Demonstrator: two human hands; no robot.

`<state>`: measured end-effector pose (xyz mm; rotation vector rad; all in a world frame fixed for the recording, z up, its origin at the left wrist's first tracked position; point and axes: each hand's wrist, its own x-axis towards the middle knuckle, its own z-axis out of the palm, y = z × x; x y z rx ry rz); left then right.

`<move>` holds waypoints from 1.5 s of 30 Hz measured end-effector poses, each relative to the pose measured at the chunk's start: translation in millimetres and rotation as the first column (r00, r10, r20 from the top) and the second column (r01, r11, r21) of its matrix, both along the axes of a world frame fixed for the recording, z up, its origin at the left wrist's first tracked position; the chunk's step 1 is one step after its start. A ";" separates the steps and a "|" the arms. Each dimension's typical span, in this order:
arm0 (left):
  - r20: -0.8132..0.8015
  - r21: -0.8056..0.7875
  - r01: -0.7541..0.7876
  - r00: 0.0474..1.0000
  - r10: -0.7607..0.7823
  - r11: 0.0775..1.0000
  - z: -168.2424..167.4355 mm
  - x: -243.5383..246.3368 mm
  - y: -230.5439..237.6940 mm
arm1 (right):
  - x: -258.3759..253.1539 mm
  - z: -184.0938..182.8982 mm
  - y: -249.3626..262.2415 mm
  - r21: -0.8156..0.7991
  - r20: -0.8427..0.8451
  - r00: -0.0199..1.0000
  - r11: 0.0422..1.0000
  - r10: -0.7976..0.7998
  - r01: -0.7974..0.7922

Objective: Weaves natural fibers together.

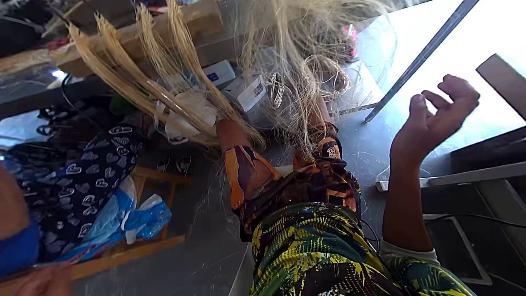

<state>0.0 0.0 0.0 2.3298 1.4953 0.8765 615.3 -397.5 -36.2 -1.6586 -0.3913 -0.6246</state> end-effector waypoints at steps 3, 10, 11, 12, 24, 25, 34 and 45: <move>0.266 0.045 0.444 0.858 -0.439 0.895 3.5 143.6 -73.5 | -37.4 15.3 21.3 0.044 0.217 0.959 0.979 0.184 -0.197; 0.805 -0.096 0.828 0.391 -0.446 0.553 17.0 320.0 -158.1 | -105.1 0.6 84.9 -0.021 0.131 0.501 0.507 0.856 -0.861; 0.857 -0.163 0.842 0.379 -0.350 0.514 17.5 330.0 -161.6 | -109.6 -0.9 89.2 -0.021 0.112 0.441 0.446 0.891 -0.895; 0.885 -0.211 0.859 0.370 -0.281 0.466 16.7 337.2 -163.5 | -112.5 -1.8 92.2 -0.019 0.093 0.389 0.392 0.917 -0.920; 0.776 -0.143 0.847 0.417 -0.474 0.512 -3.8 348.9 -169.5 | -106.2 -7.8 99.3 0.242 -0.037 0.282 0.283 0.959 -0.928; 0.765 -0.136 0.836 0.430 -0.480 0.532 -4.4 348.3 -168.9 | -107.1 -8.4 99.0 0.281 -0.005 0.289 0.279 0.957 -0.918; 0.643 -0.046 0.788 0.493 -0.586 0.614 -5.8 341.4 -165.3 | -94.6 -3.1 88.2 -0.200 0.180 0.499 0.528 0.848 -0.825; 0.637 0.013 0.805 0.451 -0.625 0.594 -13.0 336.1 -161.8 | -101.2 -9.3 96.8 -0.269 0.173 0.523 0.551 0.834 -0.790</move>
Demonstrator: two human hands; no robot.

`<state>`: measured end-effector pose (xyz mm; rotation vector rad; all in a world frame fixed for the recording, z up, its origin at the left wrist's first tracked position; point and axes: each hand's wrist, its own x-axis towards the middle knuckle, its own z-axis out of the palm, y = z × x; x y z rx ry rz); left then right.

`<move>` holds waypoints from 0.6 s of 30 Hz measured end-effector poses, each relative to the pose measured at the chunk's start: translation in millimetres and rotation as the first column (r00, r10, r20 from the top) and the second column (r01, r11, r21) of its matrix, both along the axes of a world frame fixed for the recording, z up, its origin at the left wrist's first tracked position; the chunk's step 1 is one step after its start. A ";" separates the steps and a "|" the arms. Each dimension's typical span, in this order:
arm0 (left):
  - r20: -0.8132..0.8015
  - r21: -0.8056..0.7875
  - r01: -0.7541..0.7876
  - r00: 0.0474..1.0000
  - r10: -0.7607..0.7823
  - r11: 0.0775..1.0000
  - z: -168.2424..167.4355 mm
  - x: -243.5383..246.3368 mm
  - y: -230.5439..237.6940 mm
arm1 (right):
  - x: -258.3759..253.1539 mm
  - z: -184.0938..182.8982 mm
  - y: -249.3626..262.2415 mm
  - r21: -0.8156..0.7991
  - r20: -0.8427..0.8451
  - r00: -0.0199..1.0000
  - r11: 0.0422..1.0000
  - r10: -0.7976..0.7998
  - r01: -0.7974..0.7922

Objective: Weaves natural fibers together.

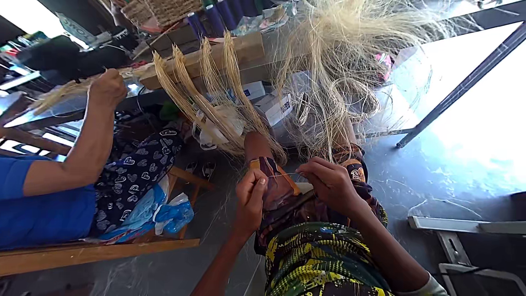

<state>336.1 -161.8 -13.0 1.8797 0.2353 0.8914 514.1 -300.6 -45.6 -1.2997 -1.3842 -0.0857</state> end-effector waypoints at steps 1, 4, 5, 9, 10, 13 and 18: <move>0.032 -0.007 -0.019 0.999 0.019 1.000 -2.2 -1.1 1.3 | 1.7 0.3 -0.9 -0.009 -0.004 1.000 1.000 0.008 -0.008; 0.098 -0.004 -0.050 0.994 0.050 0.999 -6.6 -4.6 5.1 | 6.5 0.2 -4.7 -0.114 0.009 0.997 0.991 0.071 -0.070; 0.094 0.007 -0.042 0.995 0.041 0.999 -7.4 -6.0 6.2 | 7.0 -0.7 -4.9 -0.160 0.013 0.996 0.983 0.092 -0.089; 0.014 0.099 -0.059 0.998 0.058 0.993 -7.4 -12.4 9.8 | 5.7 -1.1 -3.3 -0.265 0.006 0.992 0.957 0.125 -0.119; -0.027 0.138 -0.073 0.997 0.078 0.988 -6.5 -14.6 10.4 | 5.1 -0.1 -3.5 -0.271 0.001 0.993 0.956 0.119 -0.114; -0.240 0.238 -0.004 0.969 0.062 0.971 -0.8 -21.6 16.3 | 4.0 2.5 -4.6 -0.260 -0.005 0.994 0.960 0.107 -0.105; -0.448 0.191 0.171 0.891 -0.069 0.967 16.0 -11.0 2.8 | 1.9 3.5 -5.3 -0.236 0.012 0.995 0.967 0.102 -0.096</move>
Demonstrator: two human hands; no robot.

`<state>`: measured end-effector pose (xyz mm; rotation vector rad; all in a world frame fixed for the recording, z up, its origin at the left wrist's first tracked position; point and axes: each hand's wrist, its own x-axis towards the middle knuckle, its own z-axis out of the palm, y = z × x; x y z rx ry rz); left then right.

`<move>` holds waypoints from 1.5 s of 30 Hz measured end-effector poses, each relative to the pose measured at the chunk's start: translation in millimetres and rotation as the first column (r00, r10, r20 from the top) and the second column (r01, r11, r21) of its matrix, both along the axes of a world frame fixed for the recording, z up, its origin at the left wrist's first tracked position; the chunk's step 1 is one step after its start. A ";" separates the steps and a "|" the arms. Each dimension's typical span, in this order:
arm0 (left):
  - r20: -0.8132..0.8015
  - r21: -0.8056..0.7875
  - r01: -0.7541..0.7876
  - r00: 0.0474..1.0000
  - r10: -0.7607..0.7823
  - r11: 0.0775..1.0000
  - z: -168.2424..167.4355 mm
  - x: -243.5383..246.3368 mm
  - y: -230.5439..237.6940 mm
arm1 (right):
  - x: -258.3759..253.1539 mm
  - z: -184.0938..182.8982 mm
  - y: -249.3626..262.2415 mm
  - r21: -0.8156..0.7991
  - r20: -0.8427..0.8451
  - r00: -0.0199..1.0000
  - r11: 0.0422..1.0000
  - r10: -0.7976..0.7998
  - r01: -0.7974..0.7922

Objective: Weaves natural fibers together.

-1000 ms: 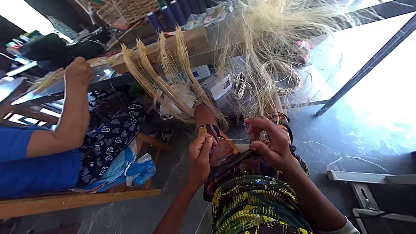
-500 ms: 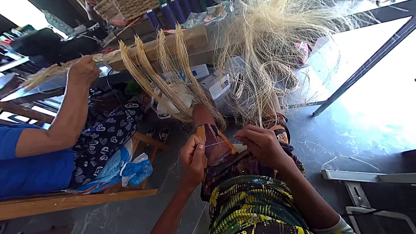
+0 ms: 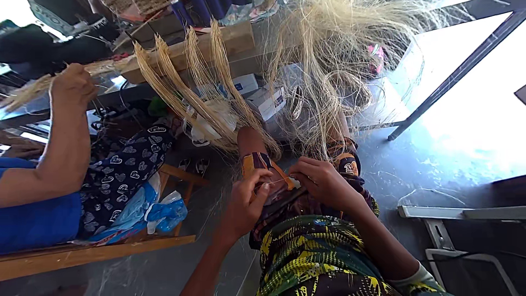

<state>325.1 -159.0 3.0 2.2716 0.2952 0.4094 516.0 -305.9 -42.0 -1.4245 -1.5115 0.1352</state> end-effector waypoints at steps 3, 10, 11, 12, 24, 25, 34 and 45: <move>-0.001 -0.101 -0.022 1.000 0.022 0.995 1.7 13.8 -12.6 | -0.2 0.0 -0.6 0.029 -0.010 1.000 0.999 -0.017 0.017; 0.096 -0.002 -0.065 0.993 0.065 0.998 -3.9 15.1 -5.6 | 9.5 -0.3 -3.2 0.077 -0.030 0.998 0.995 0.058 -0.055; 0.096 0.012 -0.080 0.992 0.079 0.997 -3.6 13.8 -4.3 | 10.8 -0.8 -3.5 0.087 -0.030 0.997 0.994 0.073 -0.070; 0.095 0.008 -0.089 0.992 0.088 0.996 -2.8 12.5 -3.7 | 11.4 -1.3 -4.0 0.097 -0.034 0.997 0.993 0.070 -0.067; 0.179 -0.222 -0.083 0.976 0.125 0.971 1.0 13.7 -9.0 | 7.2 -5.7 -0.8 0.225 -0.163 0.983 0.967 -0.085 0.121; 0.196 -0.217 -0.073 0.974 0.117 0.973 -0.8 14.9 -8.9 | 5.5 -6.3 0.4 0.227 -0.171 0.981 0.966 -0.088 0.127; 0.232 -0.228 -0.097 0.961 0.151 0.969 -8.0 24.0 -14.6 | -5.0 -7.7 6.3 0.239 -0.279 0.960 0.970 0.029 0.040; 0.242 -0.238 -0.151 0.947 0.209 0.959 -10.7 29.2 -20.6 | -10.4 -7.5 8.5 0.200 -0.311 0.949 0.980 0.053 0.011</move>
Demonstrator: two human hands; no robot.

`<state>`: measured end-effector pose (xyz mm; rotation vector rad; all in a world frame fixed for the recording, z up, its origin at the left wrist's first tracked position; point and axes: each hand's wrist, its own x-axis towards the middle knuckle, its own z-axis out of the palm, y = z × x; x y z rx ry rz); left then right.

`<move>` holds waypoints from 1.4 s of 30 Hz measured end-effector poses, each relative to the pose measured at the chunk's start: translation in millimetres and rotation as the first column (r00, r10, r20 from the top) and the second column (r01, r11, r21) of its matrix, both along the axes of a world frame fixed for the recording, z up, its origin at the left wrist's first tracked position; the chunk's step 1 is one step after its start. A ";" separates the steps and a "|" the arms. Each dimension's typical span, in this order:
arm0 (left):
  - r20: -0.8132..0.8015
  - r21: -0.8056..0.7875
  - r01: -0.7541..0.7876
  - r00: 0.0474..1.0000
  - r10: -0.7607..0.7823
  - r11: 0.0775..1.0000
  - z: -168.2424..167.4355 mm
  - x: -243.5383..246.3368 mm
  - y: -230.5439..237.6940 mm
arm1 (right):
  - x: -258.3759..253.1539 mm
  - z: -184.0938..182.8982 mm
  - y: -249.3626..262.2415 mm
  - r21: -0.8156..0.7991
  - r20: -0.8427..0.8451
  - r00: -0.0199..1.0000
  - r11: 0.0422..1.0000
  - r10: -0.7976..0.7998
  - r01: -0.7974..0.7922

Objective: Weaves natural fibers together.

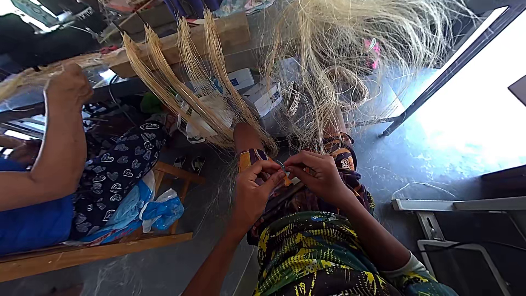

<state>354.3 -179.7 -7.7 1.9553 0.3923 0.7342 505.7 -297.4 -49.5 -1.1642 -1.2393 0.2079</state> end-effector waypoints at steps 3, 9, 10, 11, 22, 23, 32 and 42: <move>-0.011 -0.011 -0.027 1.000 0.027 1.000 -0.8 0.6 -0.6 | -0.5 0.0 0.4 -0.003 -0.005 1.000 1.000 0.013 -0.013; 0.009 0.011 -0.035 0.999 0.035 0.999 -2.5 0.6 -0.5 | 0.0 -1.4 1.2 -0.020 -0.017 0.999 0.999 0.028 -0.029; 0.011 0.012 -0.034 0.999 0.034 0.999 -2.7 0.5 -0.6 | 0.2 -1.7 1.3 -0.020 -0.019 0.999 0.999 0.029 -0.030; 0.007 0.018 -0.033 0.999 0.032 0.999 -2.7 0.3 -0.5 | 0.3 -1.9 1.6 -0.018 -0.019 0.999 0.999 0.032 -0.032; 0.063 0.057 -0.033 0.998 0.029 0.998 -7.7 2.5 -1.1 | 0.4 -0.8 0.5 -0.037 -0.099 0.988 0.991 0.123 -0.127; 0.074 0.066 -0.034 0.997 0.029 0.997 -8.5 2.6 -1.2 | 0.2 -1.2 0.7 -0.040 -0.104 0.986 0.990 0.132 -0.137; -0.008 0.098 0.051 0.999 -0.051 0.994 -15.9 3.0 -5.8 | 6.9 -6.2 3.2 -0.034 -0.015 0.995 0.994 0.103 -0.104; -0.162 0.040 0.119 0.981 -0.111 0.992 -23.0 6.8 -4.4 | 17.7 -0.3 -4.8 -0.218 -0.037 0.999 0.975 0.039 -0.047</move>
